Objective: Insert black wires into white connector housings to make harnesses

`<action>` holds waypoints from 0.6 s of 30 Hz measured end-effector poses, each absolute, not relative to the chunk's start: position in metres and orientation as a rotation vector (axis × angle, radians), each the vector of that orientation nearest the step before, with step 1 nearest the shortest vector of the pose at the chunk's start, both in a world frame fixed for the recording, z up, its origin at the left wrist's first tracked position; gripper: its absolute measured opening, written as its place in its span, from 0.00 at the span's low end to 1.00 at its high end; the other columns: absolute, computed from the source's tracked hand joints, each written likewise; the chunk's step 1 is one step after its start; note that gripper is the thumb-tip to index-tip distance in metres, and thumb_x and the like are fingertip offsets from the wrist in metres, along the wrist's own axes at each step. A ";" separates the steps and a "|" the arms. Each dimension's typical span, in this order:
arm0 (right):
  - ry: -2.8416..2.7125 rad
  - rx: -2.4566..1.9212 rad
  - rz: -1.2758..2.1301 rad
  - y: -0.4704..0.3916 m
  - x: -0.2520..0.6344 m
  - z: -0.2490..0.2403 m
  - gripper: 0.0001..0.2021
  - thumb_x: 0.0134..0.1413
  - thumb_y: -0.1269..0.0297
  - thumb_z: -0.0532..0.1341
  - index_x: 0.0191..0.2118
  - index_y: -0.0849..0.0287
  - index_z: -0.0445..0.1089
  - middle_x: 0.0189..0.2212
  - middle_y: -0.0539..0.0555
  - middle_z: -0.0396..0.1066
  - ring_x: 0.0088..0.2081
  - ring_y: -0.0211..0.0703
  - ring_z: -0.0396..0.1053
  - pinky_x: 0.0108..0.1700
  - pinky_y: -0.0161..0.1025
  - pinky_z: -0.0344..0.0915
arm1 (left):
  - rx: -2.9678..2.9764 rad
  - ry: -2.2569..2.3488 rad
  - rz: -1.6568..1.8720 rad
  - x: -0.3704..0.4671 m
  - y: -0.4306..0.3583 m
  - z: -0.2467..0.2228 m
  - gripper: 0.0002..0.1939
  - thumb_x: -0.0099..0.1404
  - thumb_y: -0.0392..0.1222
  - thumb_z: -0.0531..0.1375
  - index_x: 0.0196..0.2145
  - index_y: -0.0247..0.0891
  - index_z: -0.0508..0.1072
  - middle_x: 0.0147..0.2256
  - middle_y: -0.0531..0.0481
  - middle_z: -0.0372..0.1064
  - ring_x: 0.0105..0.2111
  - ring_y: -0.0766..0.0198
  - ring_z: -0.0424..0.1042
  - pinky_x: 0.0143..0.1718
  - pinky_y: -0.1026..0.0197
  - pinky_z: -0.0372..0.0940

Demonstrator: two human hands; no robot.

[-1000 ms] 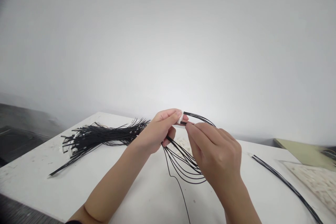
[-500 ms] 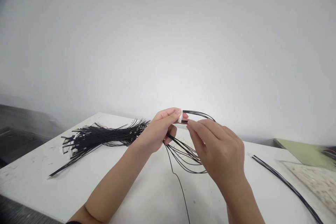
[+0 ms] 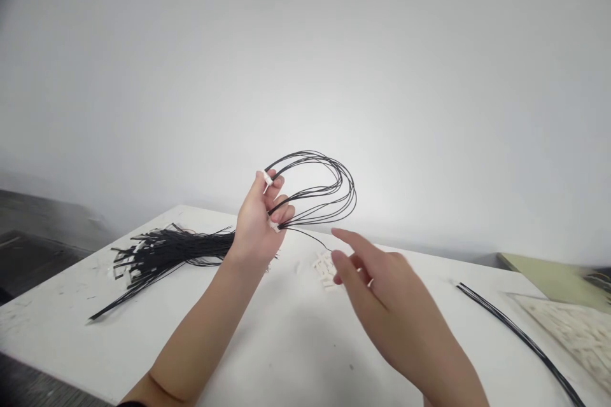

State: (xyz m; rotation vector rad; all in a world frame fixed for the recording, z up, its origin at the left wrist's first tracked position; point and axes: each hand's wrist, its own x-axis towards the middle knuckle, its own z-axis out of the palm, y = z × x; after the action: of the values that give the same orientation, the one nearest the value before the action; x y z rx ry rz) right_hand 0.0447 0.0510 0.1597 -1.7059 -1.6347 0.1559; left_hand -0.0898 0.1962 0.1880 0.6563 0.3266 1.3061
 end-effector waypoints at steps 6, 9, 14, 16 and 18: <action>-1.863 -1.831 0.245 0.075 0.047 0.140 0.28 0.67 0.53 0.47 0.69 0.47 0.44 0.53 0.56 0.71 0.47 0.47 0.74 0.39 0.42 0.72 | 0.611 0.279 1.331 -0.092 0.195 0.186 0.08 0.68 0.47 0.55 0.37 0.40 0.64 0.30 0.58 0.57 0.16 0.78 0.45 0.14 0.70 0.48; -1.823 -1.883 0.182 0.076 0.057 0.138 0.32 0.65 0.50 0.49 0.70 0.46 0.38 0.64 0.57 0.56 0.58 0.52 0.65 0.45 0.46 0.72 | 0.619 0.269 1.374 -0.093 0.195 0.186 0.08 0.68 0.47 0.56 0.37 0.40 0.64 0.31 0.58 0.57 0.16 0.78 0.44 0.14 0.70 0.48; -1.516 -1.767 0.010 0.073 0.067 0.148 0.37 0.61 0.52 0.57 0.70 0.46 0.37 0.65 0.61 0.53 0.56 0.54 0.67 0.40 0.42 0.75 | 0.684 0.284 1.474 -0.093 0.194 0.186 0.08 0.68 0.48 0.55 0.37 0.41 0.63 0.32 0.56 0.57 0.17 0.77 0.46 0.15 0.70 0.49; -1.287 -1.565 -0.103 0.075 0.068 0.154 0.34 0.59 0.53 0.60 0.68 0.47 0.48 0.63 0.62 0.56 0.54 0.55 0.69 0.39 0.43 0.75 | 0.719 0.302 1.498 -0.093 0.193 0.186 0.09 0.68 0.48 0.54 0.37 0.41 0.64 0.33 0.56 0.56 0.17 0.78 0.46 0.15 0.70 0.49; -1.060 -1.296 -0.228 0.076 0.073 0.157 0.27 0.58 0.56 0.61 0.62 0.50 0.60 0.60 0.61 0.61 0.53 0.56 0.69 0.42 0.48 0.75 | 0.756 0.315 1.512 -0.093 0.192 0.186 0.10 0.68 0.50 0.54 0.38 0.41 0.64 0.33 0.55 0.57 0.17 0.78 0.47 0.15 0.70 0.49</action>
State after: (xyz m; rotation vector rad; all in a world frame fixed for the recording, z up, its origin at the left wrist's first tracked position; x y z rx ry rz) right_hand 0.0731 0.0762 0.1573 -1.2955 -1.0603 -0.2281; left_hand -0.0928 0.1919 0.1864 0.7562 0.3154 1.5121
